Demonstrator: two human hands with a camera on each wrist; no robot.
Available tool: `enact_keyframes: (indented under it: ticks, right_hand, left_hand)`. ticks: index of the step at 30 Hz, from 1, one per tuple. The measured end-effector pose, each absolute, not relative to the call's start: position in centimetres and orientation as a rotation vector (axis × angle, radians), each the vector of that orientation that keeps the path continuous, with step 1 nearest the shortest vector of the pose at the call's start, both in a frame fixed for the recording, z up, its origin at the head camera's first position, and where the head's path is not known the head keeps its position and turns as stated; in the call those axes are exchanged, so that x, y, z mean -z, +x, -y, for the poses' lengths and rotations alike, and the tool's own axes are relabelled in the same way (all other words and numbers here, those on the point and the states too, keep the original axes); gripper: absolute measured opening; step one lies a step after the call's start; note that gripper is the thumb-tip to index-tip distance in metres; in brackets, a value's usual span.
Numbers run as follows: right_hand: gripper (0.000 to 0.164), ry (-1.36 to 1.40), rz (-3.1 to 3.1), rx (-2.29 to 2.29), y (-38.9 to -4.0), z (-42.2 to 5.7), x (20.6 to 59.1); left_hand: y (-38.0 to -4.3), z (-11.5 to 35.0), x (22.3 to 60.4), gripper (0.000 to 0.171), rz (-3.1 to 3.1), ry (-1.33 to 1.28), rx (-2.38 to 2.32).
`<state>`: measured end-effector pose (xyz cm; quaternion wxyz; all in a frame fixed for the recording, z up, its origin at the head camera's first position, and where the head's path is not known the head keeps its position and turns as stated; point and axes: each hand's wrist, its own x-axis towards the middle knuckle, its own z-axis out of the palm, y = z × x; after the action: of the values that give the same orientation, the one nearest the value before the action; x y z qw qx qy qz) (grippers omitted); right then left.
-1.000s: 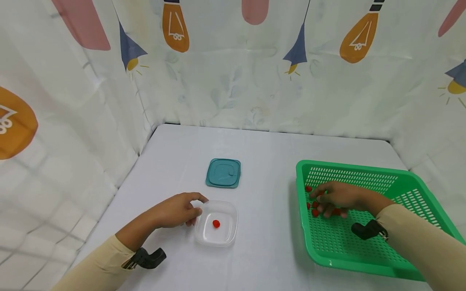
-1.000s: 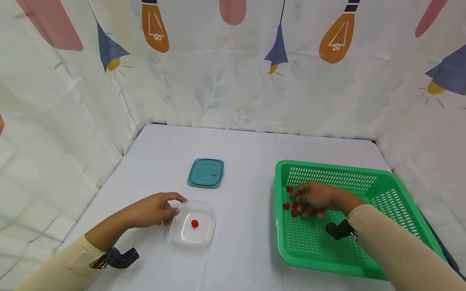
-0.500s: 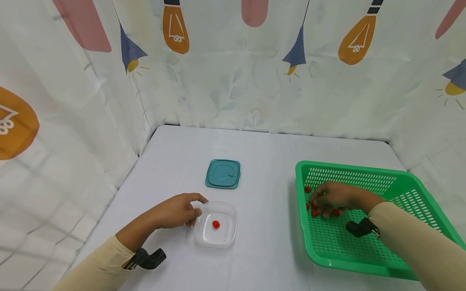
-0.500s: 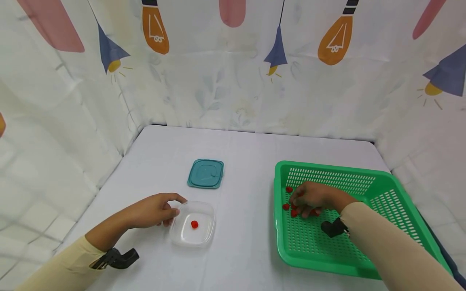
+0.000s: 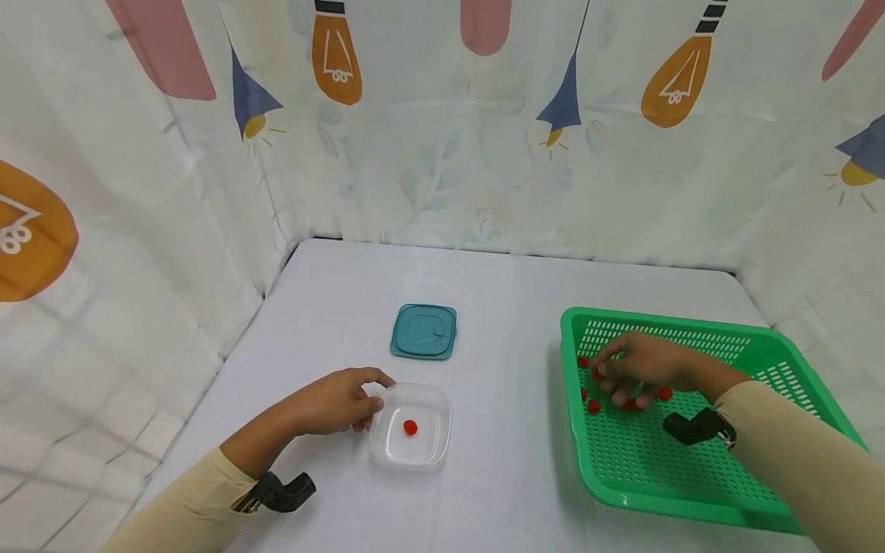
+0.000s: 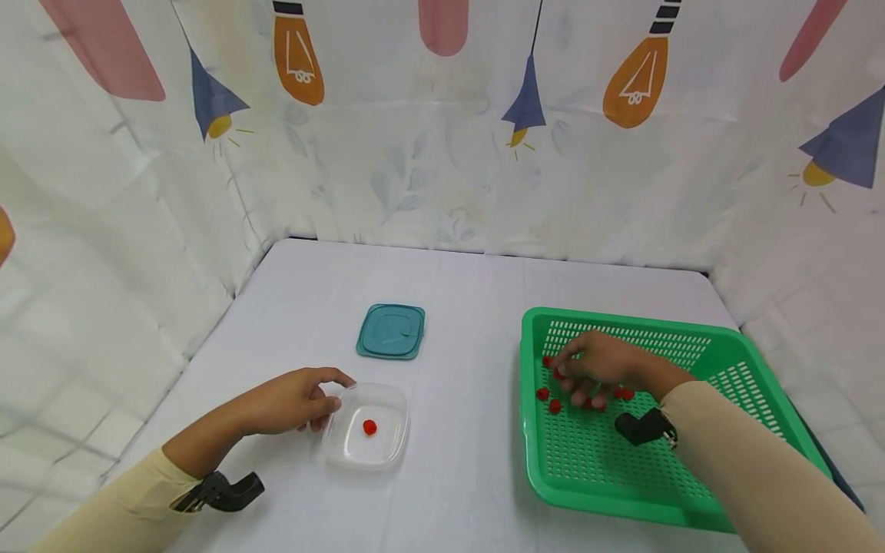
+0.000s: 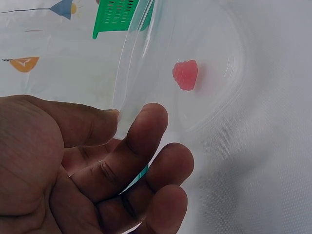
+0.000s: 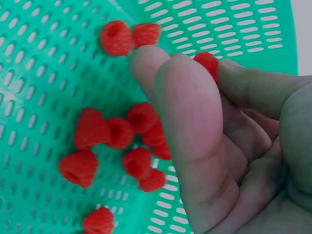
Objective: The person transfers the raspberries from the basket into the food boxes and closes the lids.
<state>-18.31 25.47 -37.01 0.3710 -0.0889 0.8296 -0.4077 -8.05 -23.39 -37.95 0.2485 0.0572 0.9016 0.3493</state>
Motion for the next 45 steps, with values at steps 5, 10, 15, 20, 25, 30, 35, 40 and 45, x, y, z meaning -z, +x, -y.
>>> enact_keyframes:
  ticks: [5,10,15,20,25,30,35,40,45]
  right_hand:
    - [0.032,-0.24,-2.123,1.09,-18.5,-25.3,35.5]
    - [0.035,-0.27,-2.124,1.121,-18.7,-24.9,34.1]
    - [0.038,-0.313,-2.132,1.137,-18.5,-24.2,32.4]
    - [0.036,-0.321,-2.148,1.142,-18.3,-23.2,31.0]
    - [0.034,-0.346,-2.131,1.166,-18.4,-22.1,30.7]
    - [0.034,-0.376,-2.125,1.195,-18.5,-21.1,30.8]
    - [0.032,-0.41,-2.114,1.204,-18.5,-20.0,30.5]
    - [0.031,-0.435,-2.087,1.209,-18.6,-18.4,30.1]
    - [0.027,-0.465,-2.072,1.193,-18.6,-16.5,29.9]
  left_hand:
    - [-8.1,23.4,38.1,0.031,-2.447,0.149,-0.965]
    - [-8.0,23.5,38.1,0.031,-2.442,0.141,-0.969]
    - [-8.1,23.4,38.0,0.031,-2.445,0.15,-0.971]
    - [-8.1,23.4,37.9,0.032,-2.452,0.152,-0.959]
    - [-8.0,23.3,37.9,0.032,-2.454,0.142,-0.955]
    - [-8.0,23.3,38.0,0.032,-2.456,0.135,-0.953]
    - [-7.9,23.2,37.8,0.031,-2.456,0.126,-0.945]
    - [-7.9,23.1,37.7,0.031,-2.449,0.119,-0.948]
    - [-7.8,23.1,37.7,0.031,-2.447,0.119,-0.951]
